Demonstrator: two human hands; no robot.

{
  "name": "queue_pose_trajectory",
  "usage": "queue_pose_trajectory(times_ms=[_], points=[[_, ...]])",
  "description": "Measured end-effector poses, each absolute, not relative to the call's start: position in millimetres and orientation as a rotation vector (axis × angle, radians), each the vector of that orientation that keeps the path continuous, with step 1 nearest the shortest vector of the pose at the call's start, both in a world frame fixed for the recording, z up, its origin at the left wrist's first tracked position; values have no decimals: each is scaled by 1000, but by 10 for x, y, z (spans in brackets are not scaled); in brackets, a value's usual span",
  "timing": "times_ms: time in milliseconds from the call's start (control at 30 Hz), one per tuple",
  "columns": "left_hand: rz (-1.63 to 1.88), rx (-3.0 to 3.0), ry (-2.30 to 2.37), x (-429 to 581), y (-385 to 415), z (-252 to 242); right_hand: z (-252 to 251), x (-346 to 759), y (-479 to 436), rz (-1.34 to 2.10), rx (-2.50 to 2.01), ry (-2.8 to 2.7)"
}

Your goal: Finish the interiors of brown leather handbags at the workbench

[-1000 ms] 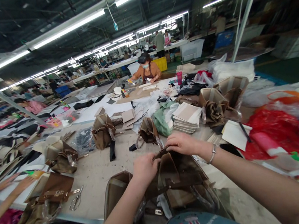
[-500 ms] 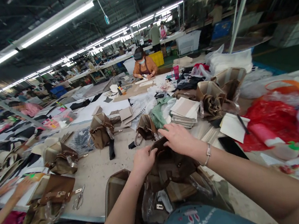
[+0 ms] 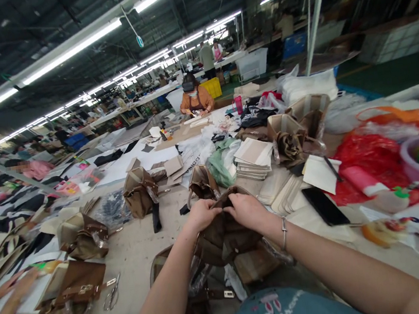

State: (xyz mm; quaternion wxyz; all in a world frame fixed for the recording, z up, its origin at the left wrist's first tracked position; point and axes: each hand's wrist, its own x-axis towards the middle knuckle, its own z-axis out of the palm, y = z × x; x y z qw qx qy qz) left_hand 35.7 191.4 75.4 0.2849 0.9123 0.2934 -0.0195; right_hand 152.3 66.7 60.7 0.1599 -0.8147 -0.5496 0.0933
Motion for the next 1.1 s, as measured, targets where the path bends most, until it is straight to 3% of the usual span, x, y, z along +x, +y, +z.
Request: queue_pose_trajectory(times_ms=[633, 833, 1100], points=[[83, 2481, 808, 397, 1803, 668, 391, 1468, 774, 249, -2239, -1318], [304, 2300, 793, 379, 1867, 567, 240, 1430, 856, 296, -2207, -1210], [85, 2025, 705, 363, 2028, 543, 200, 1431, 965, 274, -2103, -1297]])
